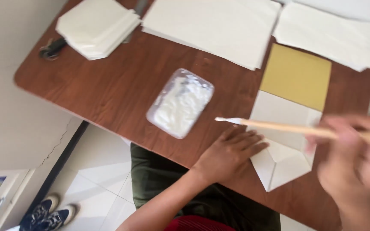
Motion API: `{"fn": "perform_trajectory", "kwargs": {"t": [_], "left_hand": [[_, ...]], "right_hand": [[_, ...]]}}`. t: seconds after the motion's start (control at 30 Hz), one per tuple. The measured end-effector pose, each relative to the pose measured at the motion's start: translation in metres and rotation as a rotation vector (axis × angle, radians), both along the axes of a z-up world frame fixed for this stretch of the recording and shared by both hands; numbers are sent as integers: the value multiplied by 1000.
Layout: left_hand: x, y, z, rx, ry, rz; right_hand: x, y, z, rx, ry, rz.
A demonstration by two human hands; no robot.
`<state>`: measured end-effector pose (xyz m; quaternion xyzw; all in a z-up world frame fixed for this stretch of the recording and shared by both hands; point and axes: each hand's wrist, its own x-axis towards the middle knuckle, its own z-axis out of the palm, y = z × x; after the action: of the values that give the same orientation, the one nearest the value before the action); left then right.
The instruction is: The person folds a white paper sheet into a box shape, applies white adhesive with a brush to the flaps, and presses them to secure the folds. They then place a yellow cardboard insert into the assembled box and smooth the surface.
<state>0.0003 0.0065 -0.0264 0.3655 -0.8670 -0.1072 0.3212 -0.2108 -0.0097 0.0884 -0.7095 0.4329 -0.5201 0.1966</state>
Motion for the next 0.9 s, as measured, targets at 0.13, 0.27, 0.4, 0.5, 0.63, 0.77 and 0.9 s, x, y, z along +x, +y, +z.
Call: {"fn": "perform_trajectory", "kwargs": {"t": [0.13, 0.27, 0.4, 0.5, 0.63, 0.77, 0.9], "left_hand": [[-5, 2, -8, 18, 12, 57], [-7, 3, -18, -9, -23, 85], [-9, -1, -25, -35, -24, 74], [-7, -1, -23, -40, -25, 72], [-6, -2, -20, -28, -21, 45], [-1, 0, -13, -13, 36, 29], [10, 5, 3, 54, 61, -42]], "right_hand": [[109, -69, 59, 58, 232, 231], [174, -117, 43, 314, 287, 432], [214, -145, 27, 722, 403, 398], [224, -157, 20, 778, 644, 302], [223, -166, 14, 790, 747, 291], [200, -145, 43, 740, 834, 271], [123, -116, 41, 279, 794, 320]]}}
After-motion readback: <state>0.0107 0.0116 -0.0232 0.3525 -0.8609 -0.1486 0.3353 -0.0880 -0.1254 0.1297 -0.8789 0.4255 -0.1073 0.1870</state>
